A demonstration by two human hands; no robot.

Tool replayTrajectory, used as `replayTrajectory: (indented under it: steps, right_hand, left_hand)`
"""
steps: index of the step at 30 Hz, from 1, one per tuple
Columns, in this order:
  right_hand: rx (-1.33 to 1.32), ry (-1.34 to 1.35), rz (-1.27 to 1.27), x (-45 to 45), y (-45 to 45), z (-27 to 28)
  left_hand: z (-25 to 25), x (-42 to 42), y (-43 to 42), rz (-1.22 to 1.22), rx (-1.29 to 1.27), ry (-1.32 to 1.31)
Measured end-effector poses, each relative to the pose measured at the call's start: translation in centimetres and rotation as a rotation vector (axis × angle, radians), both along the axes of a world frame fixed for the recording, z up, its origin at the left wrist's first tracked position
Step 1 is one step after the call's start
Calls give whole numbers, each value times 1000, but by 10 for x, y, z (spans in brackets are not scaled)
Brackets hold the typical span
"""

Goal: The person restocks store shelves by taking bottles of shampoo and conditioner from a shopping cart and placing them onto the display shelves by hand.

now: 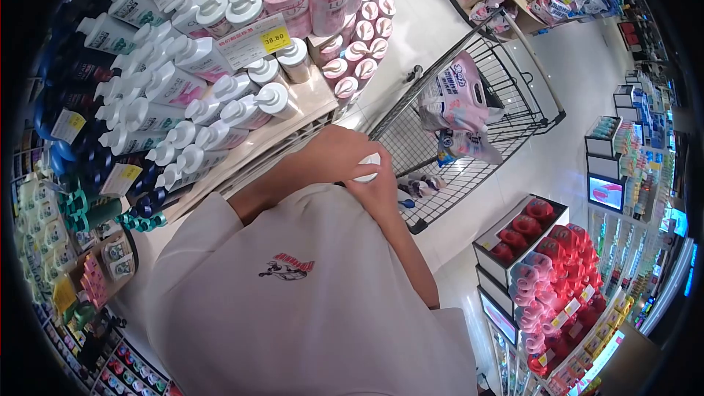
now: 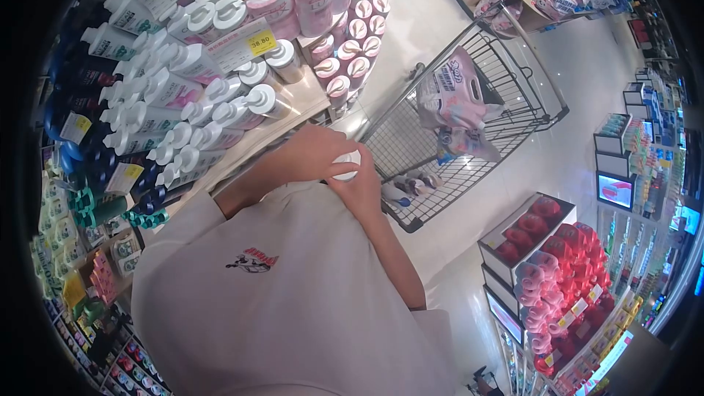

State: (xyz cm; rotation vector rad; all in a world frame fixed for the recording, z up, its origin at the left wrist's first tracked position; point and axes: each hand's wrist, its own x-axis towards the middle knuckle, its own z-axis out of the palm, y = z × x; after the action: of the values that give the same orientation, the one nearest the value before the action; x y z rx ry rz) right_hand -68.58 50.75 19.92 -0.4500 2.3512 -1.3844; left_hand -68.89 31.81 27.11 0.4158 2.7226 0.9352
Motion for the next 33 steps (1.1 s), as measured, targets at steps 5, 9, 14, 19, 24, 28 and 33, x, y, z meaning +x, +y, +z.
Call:
replayTrajectory:
  steps: [5, 9, 14, 19, 24, 28, 33]
  right_hand:
    - [40, -34, -100, 4, -2, -8]
    - [-6, -60, -127, 5, -4, -3]
    - [-46, -76, -146, 5, -3, -3]
    - [-38, -102, -58, -1, 2, 5]
    - [-99, 73, 23, -3, 12, -5]
    - [-49, -72, -4, 8, 35, -30]
    - [96, -202, -137, 32, 75, -115]
  left_hand:
    - [-11, 11, 6, -47, -188, 7]
    - [-11, 17, 10, 84, -62, 96]
    - [-7, 15, 15, 200, 53, 138]
    - [-2, 16, 18, 307, 121, 61]
    - [-1, 17, 13, 287, 101, 133]
    - [17, 11, -5, 333, 4, 92]
    - [18, -8, -48, 409, -58, 198]
